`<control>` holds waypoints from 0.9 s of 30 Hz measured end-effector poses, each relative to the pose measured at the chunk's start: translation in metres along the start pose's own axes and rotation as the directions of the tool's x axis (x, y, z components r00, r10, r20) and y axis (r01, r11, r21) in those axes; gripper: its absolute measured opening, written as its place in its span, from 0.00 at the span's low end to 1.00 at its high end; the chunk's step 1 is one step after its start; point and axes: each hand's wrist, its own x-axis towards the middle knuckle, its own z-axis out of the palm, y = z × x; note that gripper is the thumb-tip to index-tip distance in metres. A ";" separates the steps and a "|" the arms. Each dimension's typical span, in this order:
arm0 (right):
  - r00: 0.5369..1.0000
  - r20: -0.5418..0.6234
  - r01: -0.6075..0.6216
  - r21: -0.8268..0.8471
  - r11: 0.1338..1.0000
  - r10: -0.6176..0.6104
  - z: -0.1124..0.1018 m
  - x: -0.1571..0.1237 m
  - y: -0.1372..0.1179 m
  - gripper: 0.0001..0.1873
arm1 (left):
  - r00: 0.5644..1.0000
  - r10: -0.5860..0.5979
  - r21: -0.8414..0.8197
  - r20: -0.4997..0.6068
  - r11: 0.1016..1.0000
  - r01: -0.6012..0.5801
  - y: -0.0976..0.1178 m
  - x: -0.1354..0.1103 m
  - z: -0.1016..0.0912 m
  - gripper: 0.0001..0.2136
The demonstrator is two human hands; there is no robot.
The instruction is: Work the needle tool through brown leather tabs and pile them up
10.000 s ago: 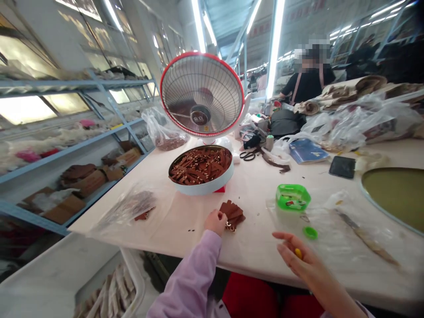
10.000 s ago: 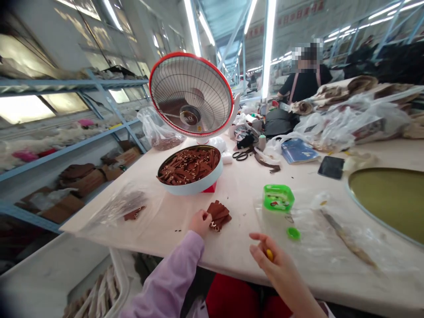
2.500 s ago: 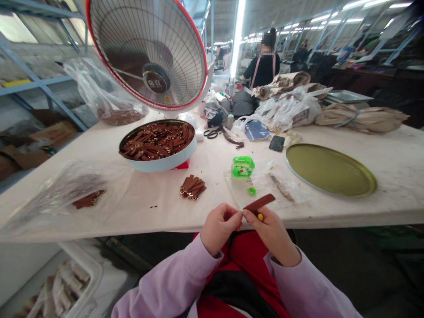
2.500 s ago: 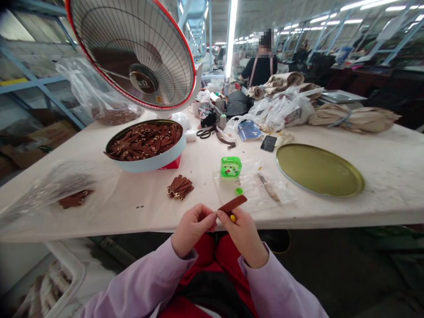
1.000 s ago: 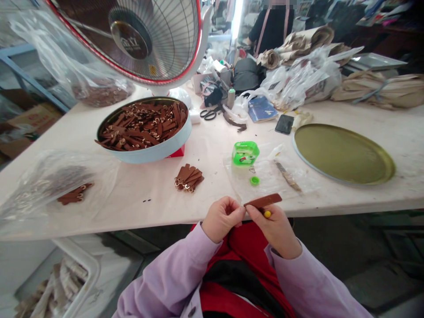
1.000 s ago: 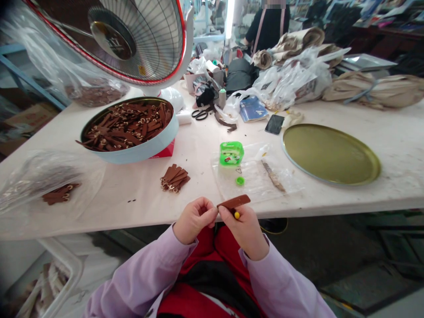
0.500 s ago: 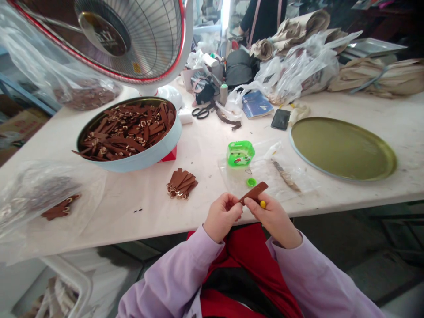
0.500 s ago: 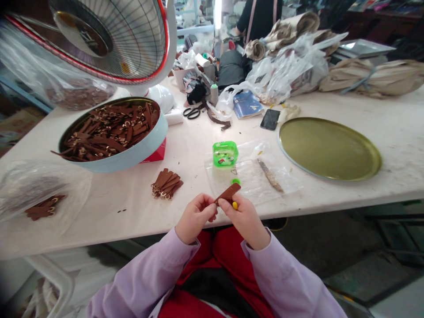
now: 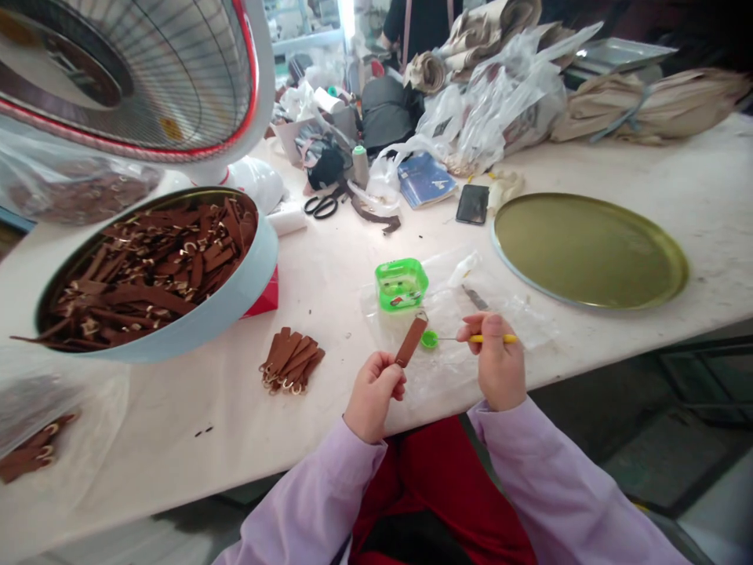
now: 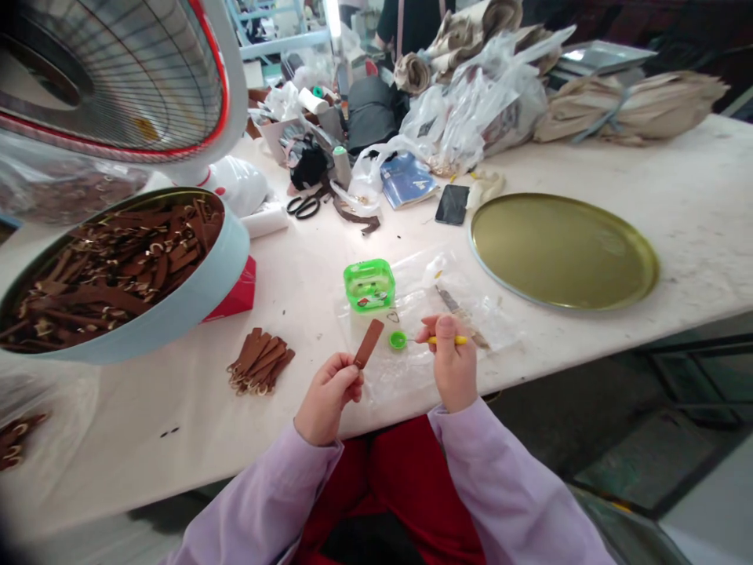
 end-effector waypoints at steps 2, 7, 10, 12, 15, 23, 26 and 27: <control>1.000 0.006 -0.006 -0.008 1.000 0.006 0.001 0.002 0.006 0.20 | 1.000 -0.003 0.006 -0.004 1.000 0.003 0.001 0.003 0.001 0.05; 0.997 0.051 -0.055 -0.011 0.998 0.056 0.003 0.003 0.017 0.20 | 1.000 -0.008 0.014 -0.027 1.000 0.008 0.001 0.006 0.002 0.05; 0.997 0.032 -0.066 -0.002 0.998 0.066 0.002 0.002 0.017 0.21 | 0.999 -0.010 0.011 -0.041 1.000 0.010 0.001 0.004 0.001 0.05; 0.998 -0.020 -0.066 0.070 0.995 0.068 -0.002 -0.001 0.009 0.20 | 0.999 -0.008 0.019 -0.037 1.000 0.009 0.001 0.002 0.001 0.05; 0.994 -0.037 -0.086 0.297 0.951 0.101 -0.009 -0.011 -0.015 0.20 | 1.000 -0.011 0.018 0.004 1.000 0.011 0.003 -0.007 0.001 0.07; 0.989 0.107 -0.140 0.442 0.886 0.103 -0.008 -0.052 -0.068 0.19 | 0.991 0.004 -0.030 0.132 1.000 -0.001 0.014 -0.051 0.003 0.10; 0.984 0.150 -0.150 0.425 0.893 0.094 -0.005 -0.060 -0.072 0.19 | 0.992 0.023 -0.046 0.126 0.999 -0.018 0.015 -0.063 0.002 0.09; 0.982 0.163 -0.162 0.438 0.884 0.098 -0.005 -0.063 -0.074 0.19 | 0.992 0.035 -0.051 0.119 0.998 -0.029 0.014 -0.066 0.001 0.09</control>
